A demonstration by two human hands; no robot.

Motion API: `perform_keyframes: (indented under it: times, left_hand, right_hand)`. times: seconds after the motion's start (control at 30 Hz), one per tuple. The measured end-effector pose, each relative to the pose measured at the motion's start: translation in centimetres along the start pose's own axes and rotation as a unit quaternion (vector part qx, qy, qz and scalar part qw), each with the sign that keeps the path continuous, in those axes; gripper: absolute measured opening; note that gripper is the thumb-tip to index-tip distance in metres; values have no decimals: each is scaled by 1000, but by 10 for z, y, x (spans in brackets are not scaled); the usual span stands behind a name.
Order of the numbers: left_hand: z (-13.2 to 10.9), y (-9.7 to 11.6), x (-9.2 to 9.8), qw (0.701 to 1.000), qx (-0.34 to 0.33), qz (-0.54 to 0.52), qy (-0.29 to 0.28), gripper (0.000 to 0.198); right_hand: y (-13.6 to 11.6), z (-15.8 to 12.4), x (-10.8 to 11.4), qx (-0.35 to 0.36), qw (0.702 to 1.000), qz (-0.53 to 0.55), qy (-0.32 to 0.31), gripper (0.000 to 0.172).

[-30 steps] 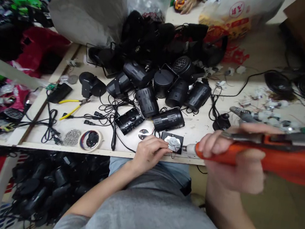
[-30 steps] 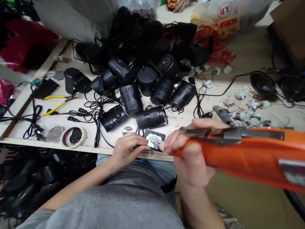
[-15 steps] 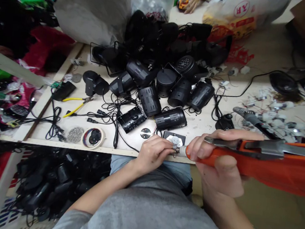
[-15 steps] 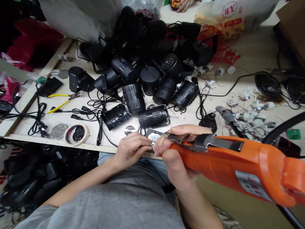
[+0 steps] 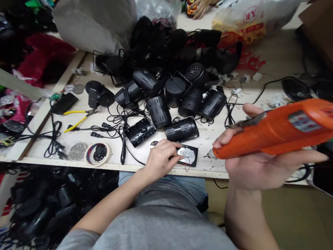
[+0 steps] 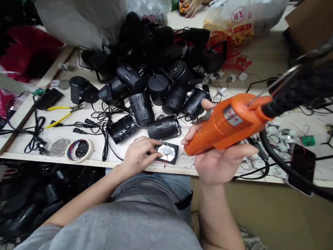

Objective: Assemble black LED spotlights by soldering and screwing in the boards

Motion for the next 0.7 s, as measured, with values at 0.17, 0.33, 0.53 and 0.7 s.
perform_keyframes:
  times: [0.17,0.33,0.53,0.7]
  left_hand:
    - [2,5,-22,998,-29,-21,-51,21]
    - [4,6,-28,997,-35,-4,-65,21]
    - [1,4,-33,996,-26,-4,-81,19]
    - [0,2,-34,996,-20,-4,-84,22]
  right_hand:
    - [24,-10,7,-59,998,-10,-20,78]
    - [44,-22,9,-125,987,21,-96,90]
    - [50,-21,0,-166,974,122,-98,88]
    - [50,-21,-2,-162,969,175,-72,80]
Point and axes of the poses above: each hand's wrist, its own z-axis towards the middle knuckle, its own x-axis out of the back of the hand, y = z × x, the point moved 9 cm from there along z, towards the middle knuckle, and after that the axes turned 8 degrees about z, right-handed, at the moved point
